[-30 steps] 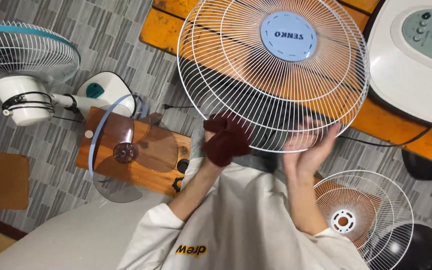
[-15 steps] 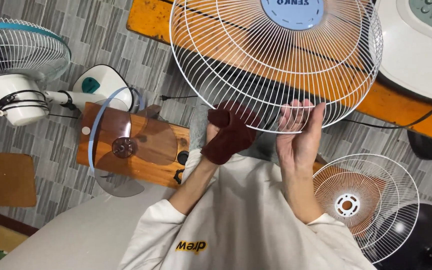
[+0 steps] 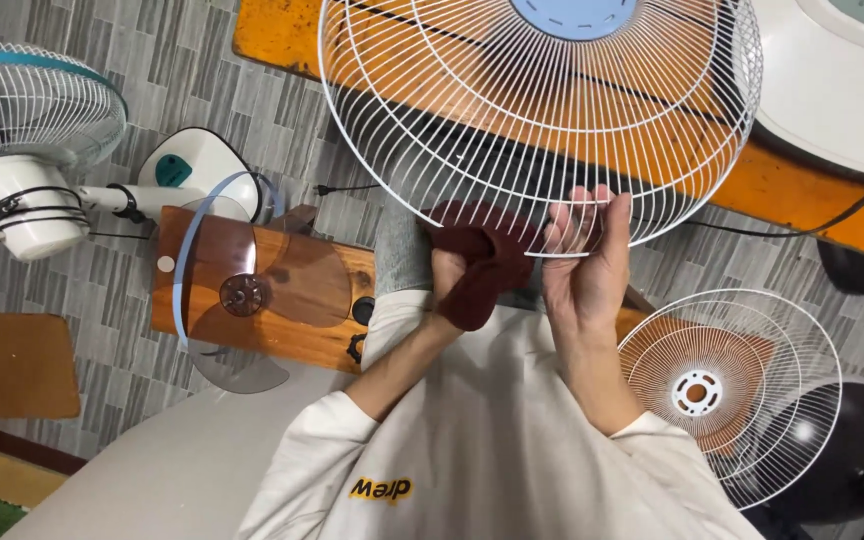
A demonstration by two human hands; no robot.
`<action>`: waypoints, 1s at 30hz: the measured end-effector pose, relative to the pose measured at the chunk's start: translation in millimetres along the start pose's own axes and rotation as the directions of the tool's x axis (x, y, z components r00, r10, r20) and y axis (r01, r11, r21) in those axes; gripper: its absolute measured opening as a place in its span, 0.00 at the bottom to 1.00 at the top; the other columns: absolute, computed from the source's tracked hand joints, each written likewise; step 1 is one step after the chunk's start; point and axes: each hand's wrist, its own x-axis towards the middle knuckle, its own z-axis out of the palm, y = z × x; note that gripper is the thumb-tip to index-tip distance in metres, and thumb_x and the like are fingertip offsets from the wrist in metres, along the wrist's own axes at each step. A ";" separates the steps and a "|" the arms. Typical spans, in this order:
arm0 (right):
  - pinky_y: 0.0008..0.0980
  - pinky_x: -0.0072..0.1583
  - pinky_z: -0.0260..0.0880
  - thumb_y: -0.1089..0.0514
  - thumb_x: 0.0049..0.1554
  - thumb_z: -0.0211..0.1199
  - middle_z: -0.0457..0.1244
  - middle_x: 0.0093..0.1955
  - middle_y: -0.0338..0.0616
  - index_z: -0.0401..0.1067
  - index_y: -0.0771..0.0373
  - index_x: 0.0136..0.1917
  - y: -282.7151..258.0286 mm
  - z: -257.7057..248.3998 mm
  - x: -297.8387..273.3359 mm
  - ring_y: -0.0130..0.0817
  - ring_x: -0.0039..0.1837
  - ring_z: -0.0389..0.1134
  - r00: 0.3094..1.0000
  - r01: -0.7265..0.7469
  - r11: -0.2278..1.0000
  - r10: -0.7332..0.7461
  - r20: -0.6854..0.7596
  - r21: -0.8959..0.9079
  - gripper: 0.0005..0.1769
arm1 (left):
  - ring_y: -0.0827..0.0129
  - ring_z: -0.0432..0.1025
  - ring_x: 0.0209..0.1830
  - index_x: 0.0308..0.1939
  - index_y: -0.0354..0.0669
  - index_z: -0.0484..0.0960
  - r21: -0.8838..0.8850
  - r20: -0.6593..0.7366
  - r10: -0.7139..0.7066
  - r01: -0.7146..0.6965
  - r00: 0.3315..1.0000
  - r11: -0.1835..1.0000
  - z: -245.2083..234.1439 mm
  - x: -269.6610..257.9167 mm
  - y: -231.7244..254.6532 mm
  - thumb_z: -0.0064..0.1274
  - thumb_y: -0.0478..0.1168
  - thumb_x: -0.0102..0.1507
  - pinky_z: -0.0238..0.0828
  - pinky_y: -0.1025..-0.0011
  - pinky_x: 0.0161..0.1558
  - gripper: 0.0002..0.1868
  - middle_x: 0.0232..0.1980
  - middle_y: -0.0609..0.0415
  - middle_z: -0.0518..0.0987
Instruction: The person is cleaning the front grill of an electric fan by wiping it thoroughly with a dark red cloth.
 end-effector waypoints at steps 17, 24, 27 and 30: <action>0.38 0.46 0.84 0.38 0.62 0.58 0.73 0.53 0.46 0.76 0.56 0.52 -4.9 -20.5 10.1 0.44 0.48 0.77 0.998 -0.069 0.997 0.069 -0.008 0.017 0.21 | 0.72 0.77 0.40 0.36 0.43 0.83 0.038 0.149 0.013 -0.018 0.989 0.999 -34.0 8.3 -43.0 0.65 0.24 0.51 0.78 0.68 0.48 0.14 0.37 0.54 0.84; 0.37 0.44 0.83 0.38 0.62 0.58 0.73 0.52 0.47 0.77 0.57 0.52 -50.0 -39.1 28.5 0.45 0.47 0.77 1.000 -0.009 1.000 0.008 0.016 0.009 0.21 | 0.71 0.75 0.42 0.39 0.45 0.81 -0.229 0.210 -0.112 0.160 0.971 0.960 -45.8 16.5 -52.4 0.63 0.32 0.55 0.74 0.68 0.51 0.11 0.38 0.55 0.82; 0.36 0.42 0.83 0.39 0.62 0.59 0.73 0.49 0.46 0.77 0.56 0.50 -63.3 -43.0 33.5 0.45 0.46 0.77 1.000 -0.007 1.000 0.007 0.010 0.014 0.20 | 0.71 0.73 0.43 0.42 0.45 0.81 -0.368 0.270 -0.194 0.287 0.943 0.884 -39.9 23.7 -63.9 0.61 0.36 0.57 0.72 0.67 0.52 0.10 0.39 0.56 0.80; 0.36 0.41 0.83 0.36 0.61 0.59 0.73 0.47 0.44 0.77 0.54 0.52 -69.2 -44.5 31.3 0.42 0.44 0.77 1.000 -0.019 0.998 0.020 0.023 -0.064 0.22 | 0.70 0.72 0.44 0.44 0.46 0.80 -0.480 0.334 -0.279 0.418 0.900 0.771 -38.8 22.2 -76.2 0.60 0.40 0.59 0.69 0.67 0.54 0.10 0.40 0.57 0.79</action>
